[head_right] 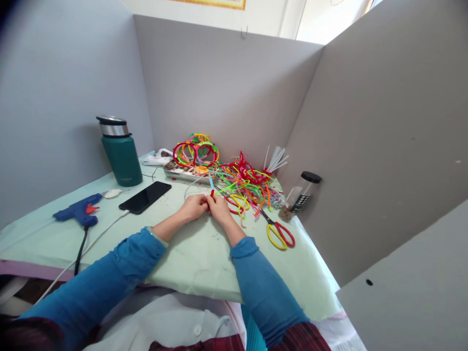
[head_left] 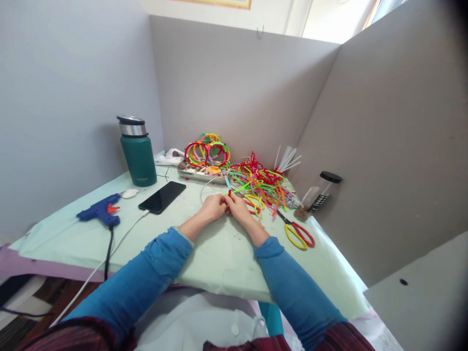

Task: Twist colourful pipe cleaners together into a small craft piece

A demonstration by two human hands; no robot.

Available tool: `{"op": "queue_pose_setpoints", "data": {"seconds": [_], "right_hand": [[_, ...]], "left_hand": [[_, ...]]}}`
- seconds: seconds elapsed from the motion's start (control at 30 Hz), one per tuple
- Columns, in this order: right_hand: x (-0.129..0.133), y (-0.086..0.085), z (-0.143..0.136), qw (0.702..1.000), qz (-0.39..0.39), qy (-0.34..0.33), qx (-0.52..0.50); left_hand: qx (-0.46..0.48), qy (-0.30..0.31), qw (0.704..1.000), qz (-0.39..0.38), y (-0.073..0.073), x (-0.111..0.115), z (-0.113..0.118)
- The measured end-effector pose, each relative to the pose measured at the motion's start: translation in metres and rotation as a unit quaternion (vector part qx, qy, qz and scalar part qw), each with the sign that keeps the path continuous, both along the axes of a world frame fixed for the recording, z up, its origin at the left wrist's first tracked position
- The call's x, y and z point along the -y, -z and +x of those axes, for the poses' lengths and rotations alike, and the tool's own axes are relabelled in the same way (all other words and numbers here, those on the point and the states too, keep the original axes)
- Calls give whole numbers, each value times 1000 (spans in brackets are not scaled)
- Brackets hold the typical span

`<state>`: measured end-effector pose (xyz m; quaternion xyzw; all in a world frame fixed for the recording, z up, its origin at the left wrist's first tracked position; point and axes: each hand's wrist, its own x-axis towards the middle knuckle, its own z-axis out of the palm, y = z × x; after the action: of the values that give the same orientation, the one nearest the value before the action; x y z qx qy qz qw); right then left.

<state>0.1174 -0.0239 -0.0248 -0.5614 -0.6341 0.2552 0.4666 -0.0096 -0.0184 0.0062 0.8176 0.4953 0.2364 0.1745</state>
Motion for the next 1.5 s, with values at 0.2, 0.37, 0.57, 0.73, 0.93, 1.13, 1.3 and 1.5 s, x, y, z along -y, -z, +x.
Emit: {"op": "queue_pose_setpoints", "data": {"seconds": [0.2,0.37,0.57,0.73,0.93,1.13,1.3,1.5], "right_hand": [[-1,1,0,1000,1,3,7],[0,0,0,1000,0,9,19],[2,-3,-1,1000,5,12,25],[4,-5,-1,1000,6,10,20],[4,-5,-2,999,4,14,30],[1,-3,-1,999,10,15,34],[1,-2,-1,999,9,16,39],[1,-3,-1,999,10,18,44]], "left_hand": [[-6,9,1000,15,-1,0,0],[-9,8,1000,4,0,0,-1],[-12,15,1000,13,2,-2,-1],[-13,19,1000,17,4,-3,-2],[-16,19,1000,18,5,-3,-1],[-27,18,999,35,6,-4,0],[-31,19,999,31,6,-4,0],[-32,18,999,35,7,-4,0]]}}
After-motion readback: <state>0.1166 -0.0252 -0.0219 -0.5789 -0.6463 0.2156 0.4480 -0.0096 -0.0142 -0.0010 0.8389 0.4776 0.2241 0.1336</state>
